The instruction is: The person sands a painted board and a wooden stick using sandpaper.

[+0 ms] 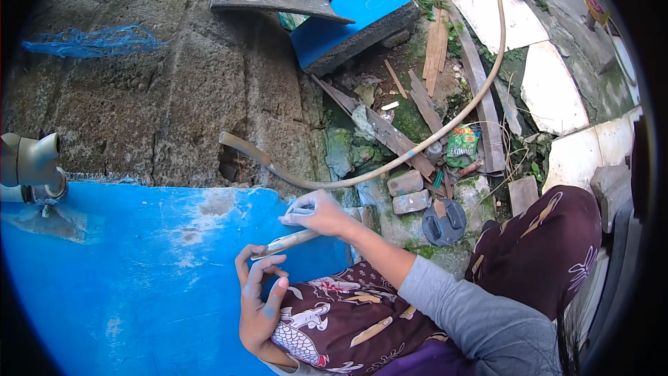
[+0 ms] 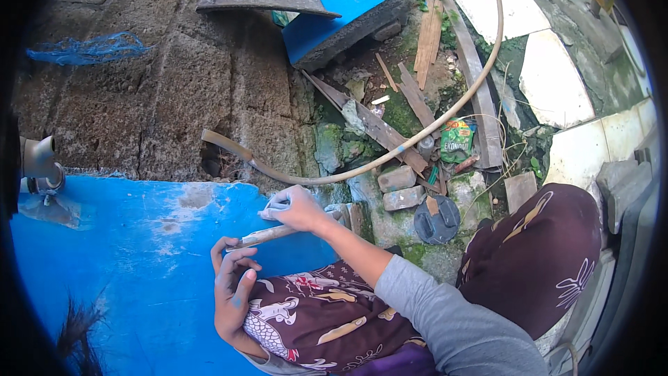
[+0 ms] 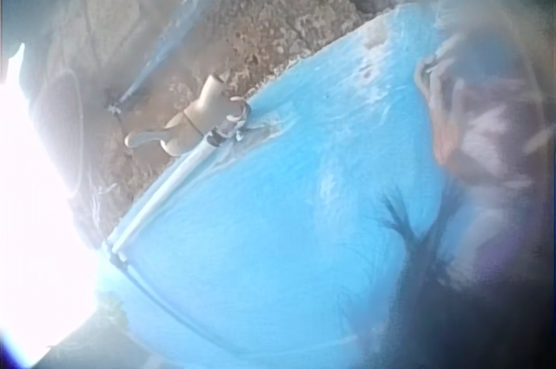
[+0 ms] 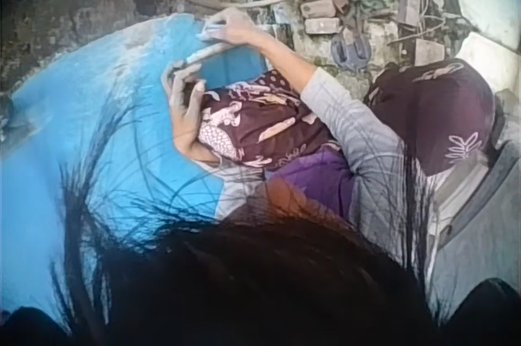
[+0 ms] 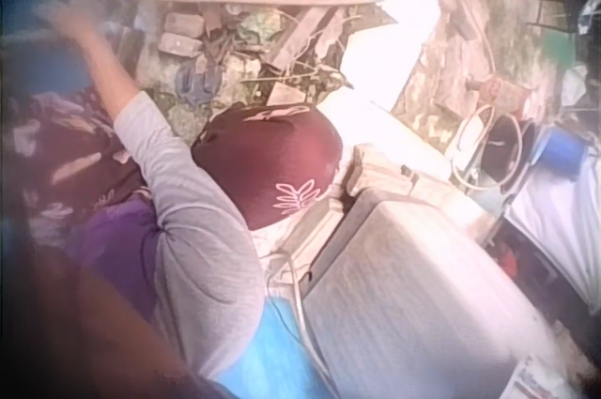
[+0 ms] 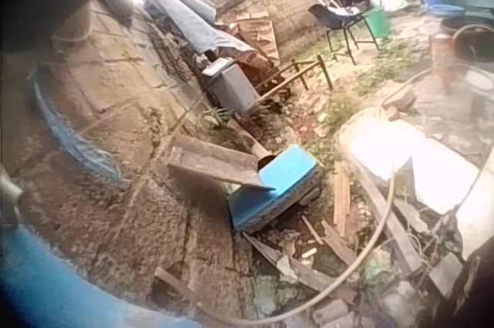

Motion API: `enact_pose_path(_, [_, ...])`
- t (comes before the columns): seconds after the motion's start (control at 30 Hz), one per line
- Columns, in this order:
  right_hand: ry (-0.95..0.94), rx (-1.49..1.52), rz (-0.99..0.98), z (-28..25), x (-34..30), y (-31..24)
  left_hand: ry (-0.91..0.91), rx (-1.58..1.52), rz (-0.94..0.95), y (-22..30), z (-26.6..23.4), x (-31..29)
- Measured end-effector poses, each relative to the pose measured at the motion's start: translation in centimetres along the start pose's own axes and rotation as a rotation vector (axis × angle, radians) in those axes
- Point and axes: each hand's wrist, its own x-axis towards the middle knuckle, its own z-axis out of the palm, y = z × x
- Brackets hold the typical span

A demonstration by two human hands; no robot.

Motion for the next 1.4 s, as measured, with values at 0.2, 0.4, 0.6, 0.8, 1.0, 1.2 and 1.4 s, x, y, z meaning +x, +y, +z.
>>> enact_pose_path(0.2, [0.214, -0.618, 0.286, -1.1, -0.9, 0.5, -0.008, 0.011, -0.007, 0.2, 0.1, 0.0])
enact_pose_path(0.4, [-0.007, -0.143, 0.122, -0.1, -0.4, -0.5, -0.017, 0.000, 0.010, -0.1, 0.0, 0.0])
enact_pose_path(0.6, [0.236, -0.608, 0.284, -2.3, -0.6, -2.0, 0.005, -0.004, -0.016, 0.2, 0.1, 0.1])
enact_pose_path(0.8, [0.140, -0.420, 0.254, -0.8, -1.0, -1.2, -0.014, 0.007, -0.016, 0.5, 0.3, 0.2])
enact_pose_path(1.0, [-0.006, -0.039, 0.091, -0.2, -0.4, -2.0, 0.012, -0.009, -0.013, 0.1, 0.1, -0.1])
enact_pose_path(1.2, [0.212, -0.537, 0.300, -1.2, -0.4, -0.1, 0.001, -0.015, -0.023, 0.4, 0.4, 0.2])
enact_pose_path(1.4, [-0.099, -0.103, 0.099, 0.5, -0.3, -2.5, 0.001, -0.012, -0.023, 0.0, 0.1, 0.1])
